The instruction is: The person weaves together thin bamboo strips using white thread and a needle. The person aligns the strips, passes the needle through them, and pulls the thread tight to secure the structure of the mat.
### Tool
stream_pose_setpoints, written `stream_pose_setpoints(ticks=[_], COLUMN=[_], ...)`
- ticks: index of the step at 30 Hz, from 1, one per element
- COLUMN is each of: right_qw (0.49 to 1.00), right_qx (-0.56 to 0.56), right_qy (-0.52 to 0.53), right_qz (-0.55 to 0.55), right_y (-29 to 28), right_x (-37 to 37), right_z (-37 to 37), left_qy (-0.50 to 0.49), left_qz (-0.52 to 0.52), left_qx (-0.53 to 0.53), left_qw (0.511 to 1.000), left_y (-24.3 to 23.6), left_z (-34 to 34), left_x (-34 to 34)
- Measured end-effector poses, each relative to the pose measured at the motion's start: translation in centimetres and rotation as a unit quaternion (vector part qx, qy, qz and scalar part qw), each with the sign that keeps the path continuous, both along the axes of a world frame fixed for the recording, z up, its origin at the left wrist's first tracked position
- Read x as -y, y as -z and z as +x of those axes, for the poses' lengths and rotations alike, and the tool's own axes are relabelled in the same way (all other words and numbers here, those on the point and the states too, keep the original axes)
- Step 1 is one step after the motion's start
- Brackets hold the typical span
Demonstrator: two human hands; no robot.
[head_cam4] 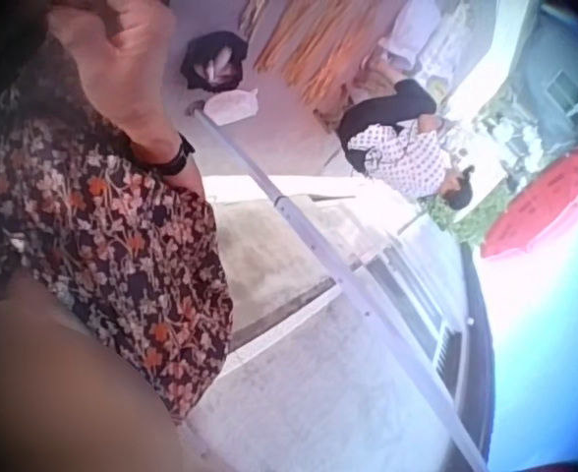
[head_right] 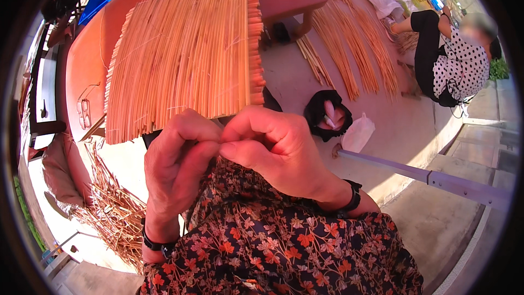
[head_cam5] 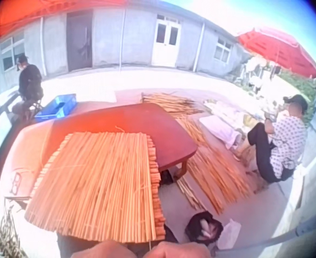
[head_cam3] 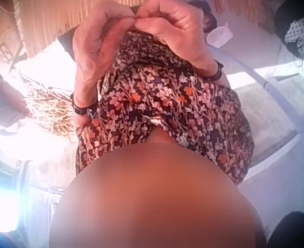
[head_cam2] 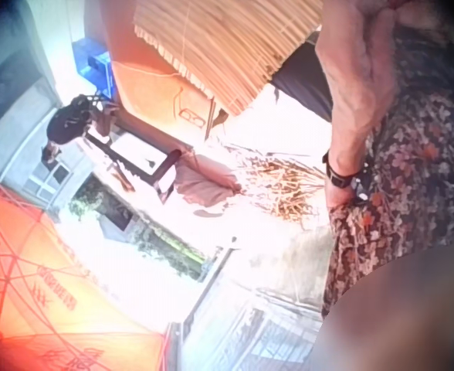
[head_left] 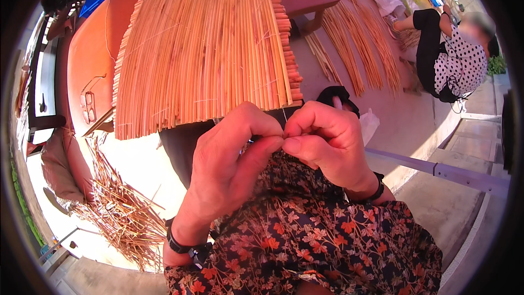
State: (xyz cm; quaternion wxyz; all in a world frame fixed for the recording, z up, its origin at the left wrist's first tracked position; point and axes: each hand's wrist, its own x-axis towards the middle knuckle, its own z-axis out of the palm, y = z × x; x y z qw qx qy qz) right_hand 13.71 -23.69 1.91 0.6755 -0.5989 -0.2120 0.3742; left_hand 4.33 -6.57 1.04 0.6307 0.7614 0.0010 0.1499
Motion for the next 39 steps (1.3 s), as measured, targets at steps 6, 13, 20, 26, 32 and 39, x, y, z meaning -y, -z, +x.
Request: stream_pose_setpoints(ticks=[6,13,20,26,32,39], right_qw=[0.995,0.994,0.99,0.986,0.958,0.875], right_qx=[-0.094,0.0,0.1,0.02,0.226,0.452], right_qy=[-0.001,0.099,0.096,0.161,0.175,0.173], right_qz=[0.037,0.041,-0.01,0.045,-0.004,-0.016], right_y=[0.2,0.2,0.0,0.4,0.8,1.2], right_x=[0.5,0.4,-0.9,-1.6,-1.7,-1.5], right_z=[0.6,0.7,0.6,0.3,0.0,0.4], left_qy=[0.013,0.001,0.055,0.029,0.008,0.012], left_qz=[-0.079,-0.342,-0.346,-0.424,-0.47,-0.46], left_qx=[-0.043,-0.067,-0.164,-0.124,-0.134,-0.111], left_qw=[0.996,0.937,0.922,0.897,0.872,0.881], left_y=[0.3,1.1,0.8,1.7,2.8,3.1], left_z=[0.2,0.7,0.5,0.7,0.7,0.5], left_x=[0.2,0.5,1.0,1.1,1.7,1.8])
